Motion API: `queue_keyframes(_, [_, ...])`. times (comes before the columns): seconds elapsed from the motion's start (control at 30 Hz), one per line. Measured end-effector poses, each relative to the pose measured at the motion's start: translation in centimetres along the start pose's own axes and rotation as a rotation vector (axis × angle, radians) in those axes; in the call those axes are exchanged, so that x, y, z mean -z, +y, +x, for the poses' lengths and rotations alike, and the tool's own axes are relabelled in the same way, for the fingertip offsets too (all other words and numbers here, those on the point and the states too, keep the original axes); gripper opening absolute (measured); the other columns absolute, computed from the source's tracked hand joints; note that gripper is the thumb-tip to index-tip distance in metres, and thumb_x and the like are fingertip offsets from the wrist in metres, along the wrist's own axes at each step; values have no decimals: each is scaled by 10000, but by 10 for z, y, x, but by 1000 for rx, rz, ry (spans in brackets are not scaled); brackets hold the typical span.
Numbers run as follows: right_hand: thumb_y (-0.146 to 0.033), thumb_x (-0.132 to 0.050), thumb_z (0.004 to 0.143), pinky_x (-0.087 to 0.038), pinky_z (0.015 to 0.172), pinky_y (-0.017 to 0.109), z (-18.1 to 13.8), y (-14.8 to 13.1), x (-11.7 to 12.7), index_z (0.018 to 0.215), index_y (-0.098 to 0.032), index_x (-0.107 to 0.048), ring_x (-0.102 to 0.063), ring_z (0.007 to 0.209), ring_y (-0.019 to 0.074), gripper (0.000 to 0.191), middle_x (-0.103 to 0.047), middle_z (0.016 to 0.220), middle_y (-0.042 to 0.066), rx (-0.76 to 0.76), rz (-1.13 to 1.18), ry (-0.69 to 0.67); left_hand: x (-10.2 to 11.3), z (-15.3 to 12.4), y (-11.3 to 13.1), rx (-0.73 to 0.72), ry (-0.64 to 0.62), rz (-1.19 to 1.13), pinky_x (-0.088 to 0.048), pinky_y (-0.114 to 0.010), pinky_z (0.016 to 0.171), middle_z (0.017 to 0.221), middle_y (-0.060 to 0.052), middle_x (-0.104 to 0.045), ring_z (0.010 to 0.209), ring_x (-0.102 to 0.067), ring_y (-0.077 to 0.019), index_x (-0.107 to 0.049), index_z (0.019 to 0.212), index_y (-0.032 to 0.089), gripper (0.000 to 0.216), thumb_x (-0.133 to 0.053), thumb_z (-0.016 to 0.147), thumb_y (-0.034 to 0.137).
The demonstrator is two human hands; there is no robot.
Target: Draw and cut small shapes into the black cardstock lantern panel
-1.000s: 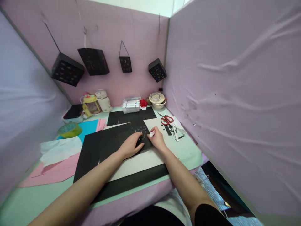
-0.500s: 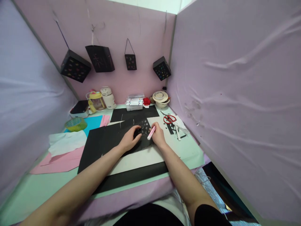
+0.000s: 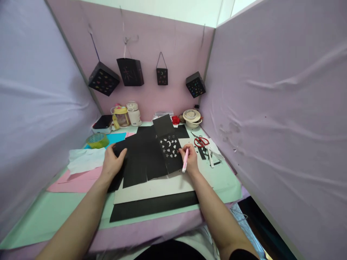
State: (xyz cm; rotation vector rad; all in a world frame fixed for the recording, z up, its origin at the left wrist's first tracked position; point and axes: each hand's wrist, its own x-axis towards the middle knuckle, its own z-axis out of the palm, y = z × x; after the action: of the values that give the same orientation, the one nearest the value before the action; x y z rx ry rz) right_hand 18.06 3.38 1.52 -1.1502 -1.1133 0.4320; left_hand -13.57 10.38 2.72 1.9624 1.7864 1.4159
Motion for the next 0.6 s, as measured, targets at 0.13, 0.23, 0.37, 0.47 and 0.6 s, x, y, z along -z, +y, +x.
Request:
queue_keyframes(0.13, [-391,-631,792,-467,717,333,0,-3,3,853,-251,-432,-554,696,169,252,-482,745,-39,-38,44,-8,-1,-5,11,-71,-2,31,-323,-505,1117,1342,-181,-463,1311,-406,-326,-391,1359,121,642,-581,849,461])
queue_keyframes(0.23, [-384,-631,796,-473,721,334,1,-4,6,880,-252,-441,-582,712,177,246,-502,738,-40,-63,50,-29,-3,-11,21,-144,-65,38,-342,-481,1112,1339,-161,-478,1302,-422,-313,-408,1342,141,614,-570,845,464])
queue_keyframes(0.37, [-377,-644,793,-469,714,329,-1,-5,7,876,-251,-453,-575,715,180,243,-521,728,-35,-72,40,-54,-5,-12,20,-150,-107,66,-347,-492,1104,1339,-161,-486,1309,-420,-321,-419,1332,155,596,-569,839,453])
queue_keyframes(0.47, [-357,-652,796,-449,703,314,-2,-5,8,863,-247,-468,-525,682,160,224,-502,736,-39,-50,30,-57,-6,-10,12,-96,-124,103,-346,-509,1102,1342,-181,-485,1314,-416,-333,-409,1345,132,623,-561,837,459])
queue_keyframes(0.6, [-331,-652,805,-419,685,298,-4,-5,8,852,-240,-493,-489,689,153,189,-495,766,-31,-12,12,-51,-8,-9,2,7,-176,172,-359,-538,1083,1384,-231,-451,1347,-384,-370,-370,1387,85,711,-564,826,477])
